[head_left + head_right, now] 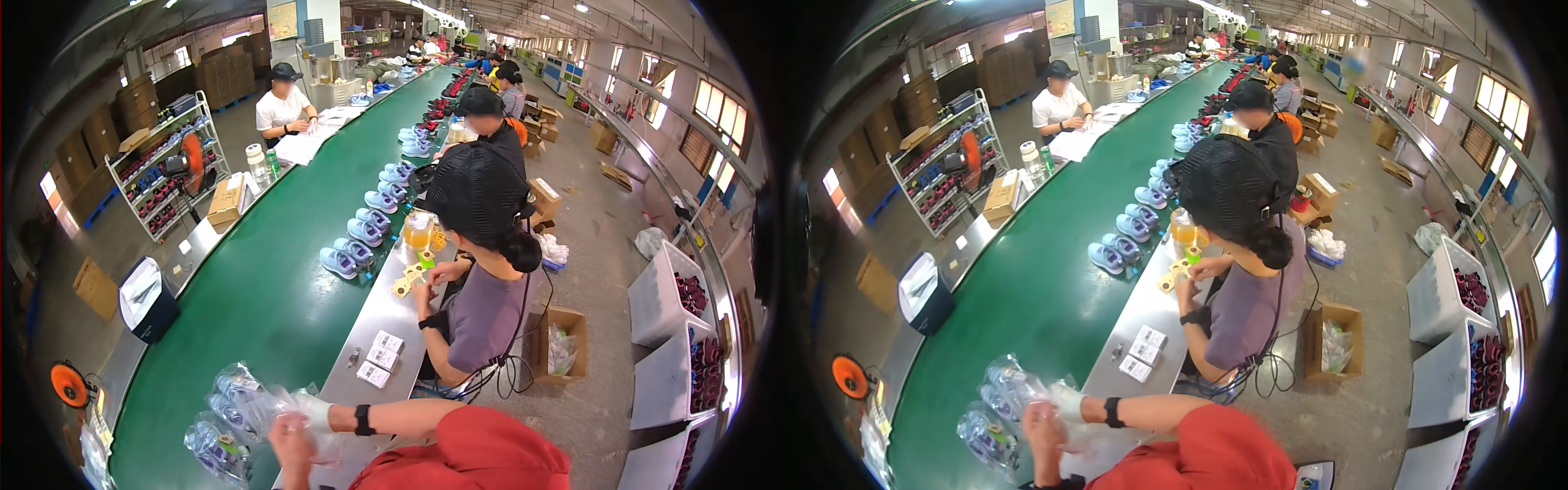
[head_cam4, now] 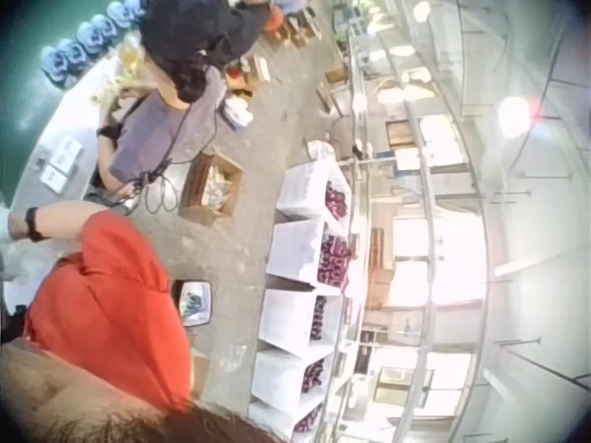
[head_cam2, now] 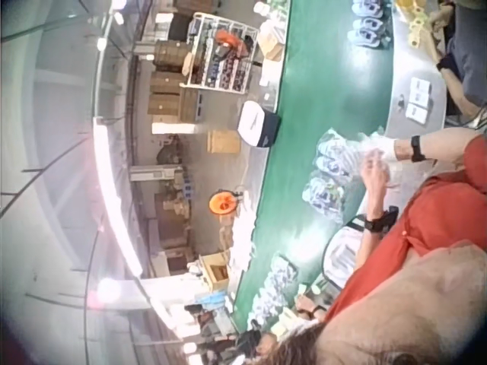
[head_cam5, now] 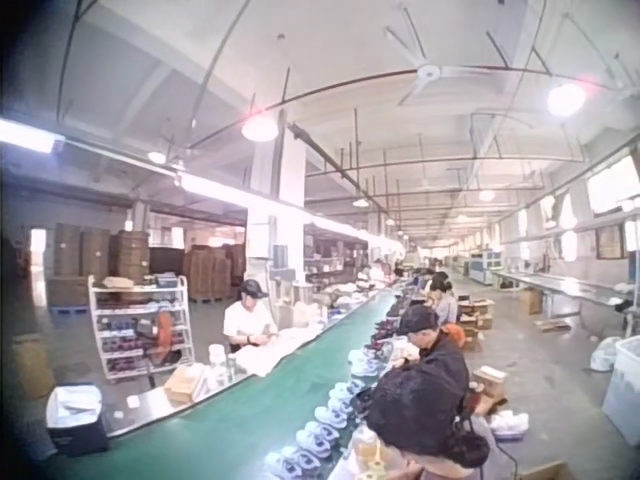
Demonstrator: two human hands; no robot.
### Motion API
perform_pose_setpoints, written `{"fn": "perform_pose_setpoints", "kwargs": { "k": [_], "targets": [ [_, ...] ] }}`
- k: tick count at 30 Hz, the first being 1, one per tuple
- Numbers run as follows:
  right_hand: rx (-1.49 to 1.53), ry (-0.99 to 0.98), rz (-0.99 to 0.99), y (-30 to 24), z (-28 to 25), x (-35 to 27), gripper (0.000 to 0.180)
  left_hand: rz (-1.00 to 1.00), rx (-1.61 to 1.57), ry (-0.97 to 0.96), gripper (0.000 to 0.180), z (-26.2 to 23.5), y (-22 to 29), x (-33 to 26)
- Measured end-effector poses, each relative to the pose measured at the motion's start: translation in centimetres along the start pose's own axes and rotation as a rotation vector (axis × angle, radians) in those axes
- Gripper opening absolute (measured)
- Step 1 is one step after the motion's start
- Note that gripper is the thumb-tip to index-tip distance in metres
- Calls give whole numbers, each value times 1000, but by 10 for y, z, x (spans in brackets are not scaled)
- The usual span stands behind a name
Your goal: The person picks up pairs of light blue sneakers from a green conveyor belt and places them into clear plastic bags. They then seal the bags and move them to a pile on the table. The process is repeated continuously as new shoes arrive on the belt.
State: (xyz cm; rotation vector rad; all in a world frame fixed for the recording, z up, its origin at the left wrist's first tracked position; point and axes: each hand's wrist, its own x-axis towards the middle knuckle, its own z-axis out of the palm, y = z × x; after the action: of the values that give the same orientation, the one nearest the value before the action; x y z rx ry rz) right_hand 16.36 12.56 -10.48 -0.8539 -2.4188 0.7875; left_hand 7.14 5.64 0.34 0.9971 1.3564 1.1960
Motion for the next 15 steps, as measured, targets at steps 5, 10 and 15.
{"fn": "perform_pose_setpoints", "kwargs": {
  "k": [5,10,15],
  "targets": [
    [54,-125,133,19,-11,-11,20,-66,381,-359,11,9,2,-38],
    [-9,-148,110,27,-4,19,19,-38,347,-270,16,-14,12,-30],
    [-55,-227,35,23,22,35,17,230,528,219,14,-44,-24,33]
  ]
}}
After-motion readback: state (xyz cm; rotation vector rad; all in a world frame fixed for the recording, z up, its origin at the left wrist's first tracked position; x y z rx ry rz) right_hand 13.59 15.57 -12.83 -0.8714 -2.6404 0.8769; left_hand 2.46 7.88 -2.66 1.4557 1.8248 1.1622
